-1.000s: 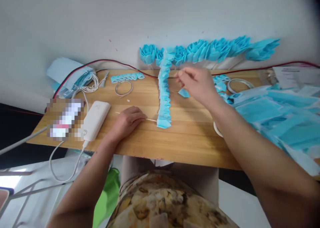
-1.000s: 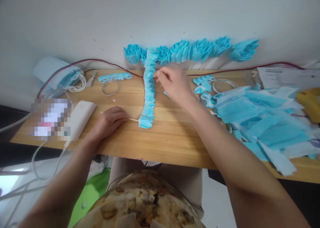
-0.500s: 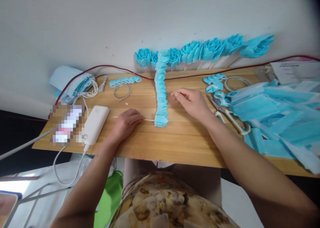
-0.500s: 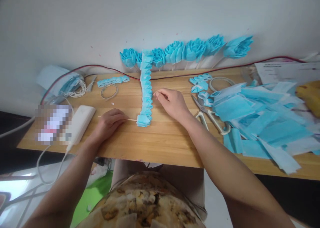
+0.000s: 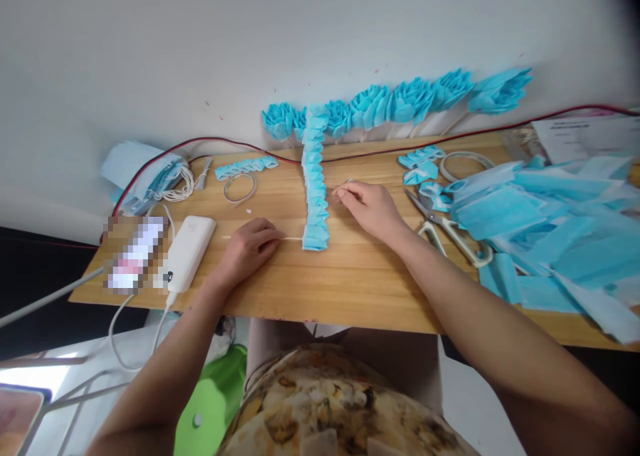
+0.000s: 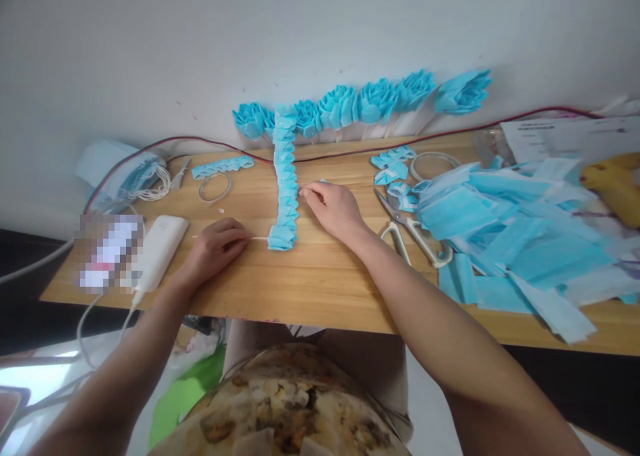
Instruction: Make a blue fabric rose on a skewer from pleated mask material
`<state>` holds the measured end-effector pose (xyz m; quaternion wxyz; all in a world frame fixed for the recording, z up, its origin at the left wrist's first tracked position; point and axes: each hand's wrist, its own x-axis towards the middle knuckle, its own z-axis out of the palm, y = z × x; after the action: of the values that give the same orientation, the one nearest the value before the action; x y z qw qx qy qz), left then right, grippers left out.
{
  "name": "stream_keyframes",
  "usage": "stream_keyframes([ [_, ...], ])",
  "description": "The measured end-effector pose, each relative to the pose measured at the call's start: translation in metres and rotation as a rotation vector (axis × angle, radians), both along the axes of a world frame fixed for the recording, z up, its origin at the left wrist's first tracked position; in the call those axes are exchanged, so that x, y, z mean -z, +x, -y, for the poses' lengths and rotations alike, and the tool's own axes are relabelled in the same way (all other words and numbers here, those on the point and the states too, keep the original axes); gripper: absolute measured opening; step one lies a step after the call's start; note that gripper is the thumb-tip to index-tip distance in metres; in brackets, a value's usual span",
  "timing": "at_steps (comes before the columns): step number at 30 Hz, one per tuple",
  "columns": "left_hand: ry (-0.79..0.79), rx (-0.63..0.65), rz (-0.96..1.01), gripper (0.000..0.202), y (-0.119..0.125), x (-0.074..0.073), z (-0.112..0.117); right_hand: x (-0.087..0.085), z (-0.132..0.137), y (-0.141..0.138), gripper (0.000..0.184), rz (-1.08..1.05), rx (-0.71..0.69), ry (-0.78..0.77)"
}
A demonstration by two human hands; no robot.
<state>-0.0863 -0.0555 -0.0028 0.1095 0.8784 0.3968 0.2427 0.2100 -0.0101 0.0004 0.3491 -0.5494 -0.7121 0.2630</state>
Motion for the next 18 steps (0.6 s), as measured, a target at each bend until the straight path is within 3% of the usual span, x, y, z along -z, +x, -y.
stream_keyframes([
  [10,-0.125,0.067,-0.028,0.022,-0.007,-0.013,0.006,0.001,-0.003,0.002,0.026,-0.004,0.019,0.006],
  [18,-0.137,0.074,-0.049,0.023,-0.012,-0.014,0.018,0.003,-0.004,0.002,0.025,-0.017,0.016,0.010],
])
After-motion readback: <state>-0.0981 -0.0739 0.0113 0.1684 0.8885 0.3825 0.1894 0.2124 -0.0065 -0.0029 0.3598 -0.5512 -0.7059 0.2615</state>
